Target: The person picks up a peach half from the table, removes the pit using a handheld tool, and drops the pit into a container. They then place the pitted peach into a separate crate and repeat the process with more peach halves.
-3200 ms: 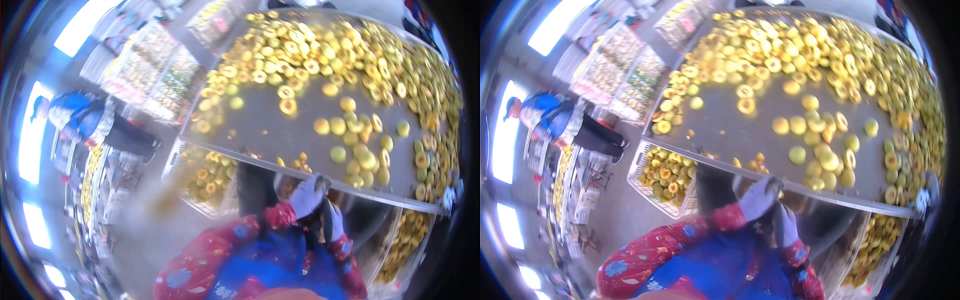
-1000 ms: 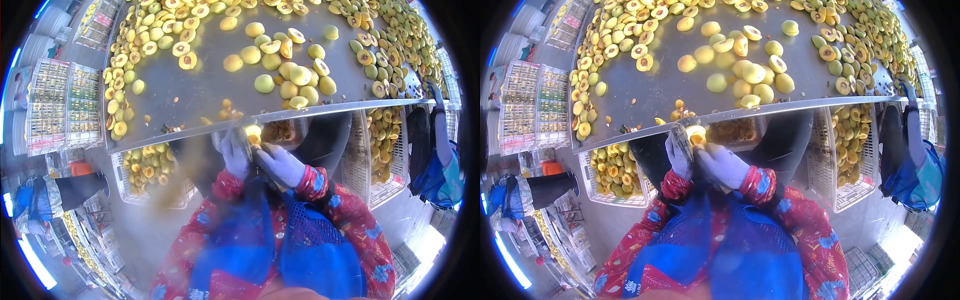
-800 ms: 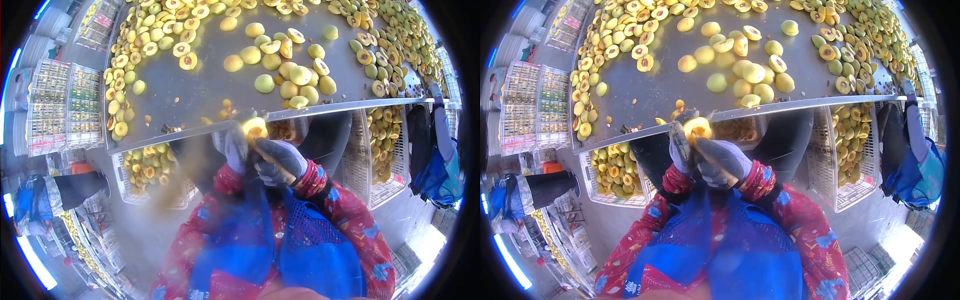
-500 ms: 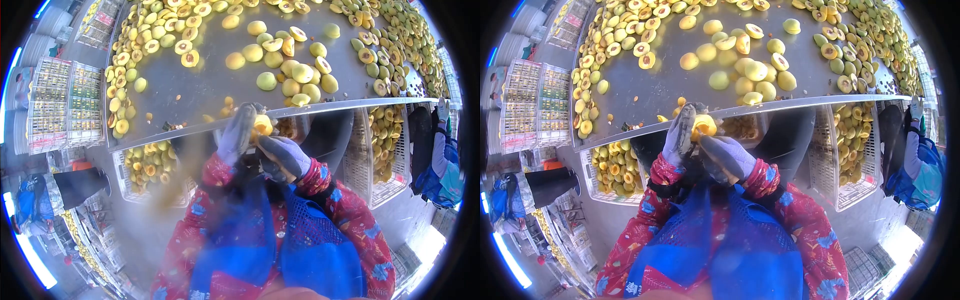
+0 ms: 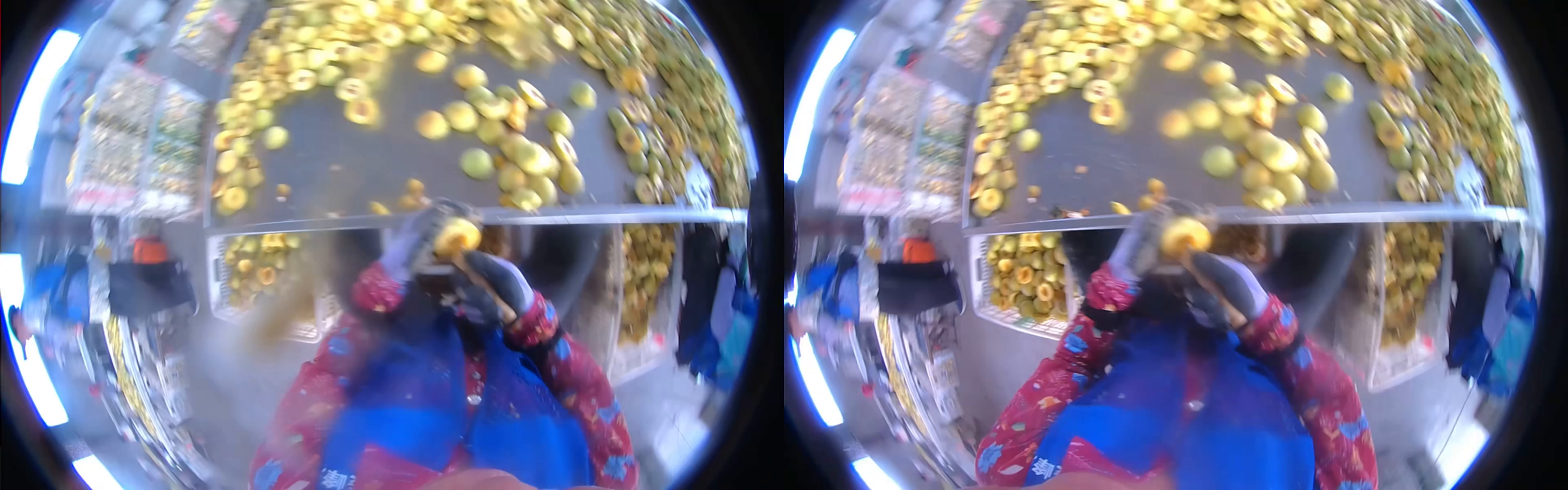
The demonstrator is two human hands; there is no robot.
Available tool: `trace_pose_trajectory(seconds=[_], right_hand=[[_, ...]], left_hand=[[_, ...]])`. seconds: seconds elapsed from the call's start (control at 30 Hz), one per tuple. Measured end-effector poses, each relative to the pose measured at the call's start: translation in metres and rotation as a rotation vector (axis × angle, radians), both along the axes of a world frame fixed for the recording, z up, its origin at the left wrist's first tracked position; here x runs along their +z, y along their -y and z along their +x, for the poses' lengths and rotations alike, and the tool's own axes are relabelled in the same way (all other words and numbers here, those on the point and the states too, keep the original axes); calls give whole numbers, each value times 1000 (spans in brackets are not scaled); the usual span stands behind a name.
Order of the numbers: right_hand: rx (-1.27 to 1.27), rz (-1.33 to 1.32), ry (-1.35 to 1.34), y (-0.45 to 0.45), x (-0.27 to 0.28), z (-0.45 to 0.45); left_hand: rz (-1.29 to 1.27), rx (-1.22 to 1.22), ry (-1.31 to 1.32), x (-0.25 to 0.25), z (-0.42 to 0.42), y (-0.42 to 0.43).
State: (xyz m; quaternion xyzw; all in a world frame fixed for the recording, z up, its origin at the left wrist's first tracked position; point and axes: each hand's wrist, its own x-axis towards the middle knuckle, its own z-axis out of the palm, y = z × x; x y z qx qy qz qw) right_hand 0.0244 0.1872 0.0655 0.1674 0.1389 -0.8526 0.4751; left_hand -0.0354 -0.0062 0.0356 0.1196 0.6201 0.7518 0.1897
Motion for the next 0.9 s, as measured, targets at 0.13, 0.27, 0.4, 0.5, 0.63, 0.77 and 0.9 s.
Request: trace_pose_trajectory(seconds=[0.13, 0.27, 0.4, 0.5, 0.63, 0.77, 0.9], right_hand=[[27, 163, -21, 5, -2, -2], [-13, 54, 89, -3, -22, 0], [-49, 21, 108, 0, -10, -4], [35, 196, -75, 5, 6, -7], [-107, 894, -824, 24, 38, -1], [128, 1168, -1043, 27, 67, 3], [-135, 1335, -1707, 22, 83, 14]], left_hand=[[7, 107, -195, -60, 2, -24], [453, 246, 479, -5, 7, -32], [467, 360, 264, -29, 13, -45], [489, 416, 181, -28, 14, -42], [478, 464, 316, -53, 5, -41], [359, 471, 317, 66, 27, -34], [518, 471, 378, 94, 33, -34]])
